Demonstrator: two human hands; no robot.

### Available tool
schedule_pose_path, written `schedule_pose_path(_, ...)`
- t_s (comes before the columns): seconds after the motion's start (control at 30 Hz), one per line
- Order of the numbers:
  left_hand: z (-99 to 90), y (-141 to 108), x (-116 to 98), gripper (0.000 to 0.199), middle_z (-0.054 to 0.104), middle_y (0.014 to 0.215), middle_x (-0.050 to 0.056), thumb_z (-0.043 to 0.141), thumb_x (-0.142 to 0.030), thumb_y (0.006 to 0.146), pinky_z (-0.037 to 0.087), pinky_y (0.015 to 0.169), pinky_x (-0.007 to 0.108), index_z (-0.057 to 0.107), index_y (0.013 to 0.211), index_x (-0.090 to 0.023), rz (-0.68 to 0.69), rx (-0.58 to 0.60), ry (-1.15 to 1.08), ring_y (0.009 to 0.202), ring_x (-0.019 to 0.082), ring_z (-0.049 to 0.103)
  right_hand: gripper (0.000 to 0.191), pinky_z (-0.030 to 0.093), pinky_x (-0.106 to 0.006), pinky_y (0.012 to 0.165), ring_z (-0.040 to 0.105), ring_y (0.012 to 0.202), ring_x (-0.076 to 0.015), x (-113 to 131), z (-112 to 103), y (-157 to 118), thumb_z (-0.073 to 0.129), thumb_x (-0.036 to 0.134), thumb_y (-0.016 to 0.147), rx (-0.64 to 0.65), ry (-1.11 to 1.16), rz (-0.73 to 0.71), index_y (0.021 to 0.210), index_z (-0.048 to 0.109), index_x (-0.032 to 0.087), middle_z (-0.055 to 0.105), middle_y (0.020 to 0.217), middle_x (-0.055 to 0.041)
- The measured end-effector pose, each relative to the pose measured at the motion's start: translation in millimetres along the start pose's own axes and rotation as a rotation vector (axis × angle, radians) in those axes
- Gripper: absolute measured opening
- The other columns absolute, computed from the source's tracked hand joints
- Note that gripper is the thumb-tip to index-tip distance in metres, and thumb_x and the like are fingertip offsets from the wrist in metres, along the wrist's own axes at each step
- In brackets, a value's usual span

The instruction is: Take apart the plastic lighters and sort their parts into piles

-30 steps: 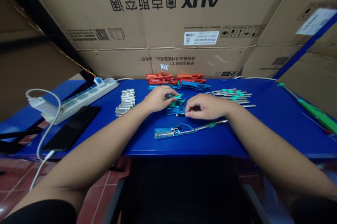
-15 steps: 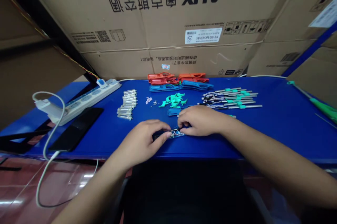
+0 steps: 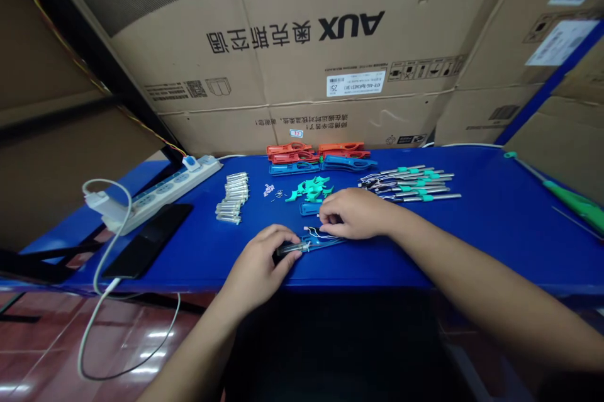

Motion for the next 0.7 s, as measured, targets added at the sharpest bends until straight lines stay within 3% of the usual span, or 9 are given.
schedule_pose_path(0.27,-5.9,-7,-1,0.014,0.070,0.106,0.005,0.055,-0.026,0.097,0.052,0.091,0.037,0.062,0.109,-0.023,0.084,-0.117,0.061,0.103,0.021,0.065,0.016,0.037,-0.027,0.063,0.058,0.073,-0.0136,27,5,1,0.064,0.034,0.089,0.012,0.099,-0.101,0.093,0.074,0.021,0.067,0.084,-0.0013)
schedule_pose_path(0.6,-2.4,-11,-4,0.012,0.072,0.100,0.004,0.051,-0.020,0.098,0.053,0.083,0.033,0.061,0.104,-0.022,0.102,-0.112,0.067,0.093,0.019,0.068,0.009,0.040,-0.026,0.067,0.055,0.070,-0.0126,32,26,8,0.060,0.015,0.082,0.086,0.221,-0.134,0.075,0.065,0.019,0.061,0.070,0.0016)
schedule_pose_path(0.7,-9.7,-15,3,0.010,0.072,0.099,0.004,0.052,-0.021,0.097,0.054,0.081,0.032,0.061,0.102,-0.023,0.057,-0.169,0.057,0.092,0.019,0.068,0.010,0.040,-0.026,0.065,0.053,0.067,-0.0123,30,27,7,0.061,0.013,0.078,0.102,0.217,-0.136,0.070,0.063,0.019,0.059,0.069,0.0022)
Point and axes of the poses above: each hand's wrist, its own y-axis towards the middle knuckle, its own z-axis out of the palm, x = y × z, the point moved 8 cm from there along y, towards the middle knuckle
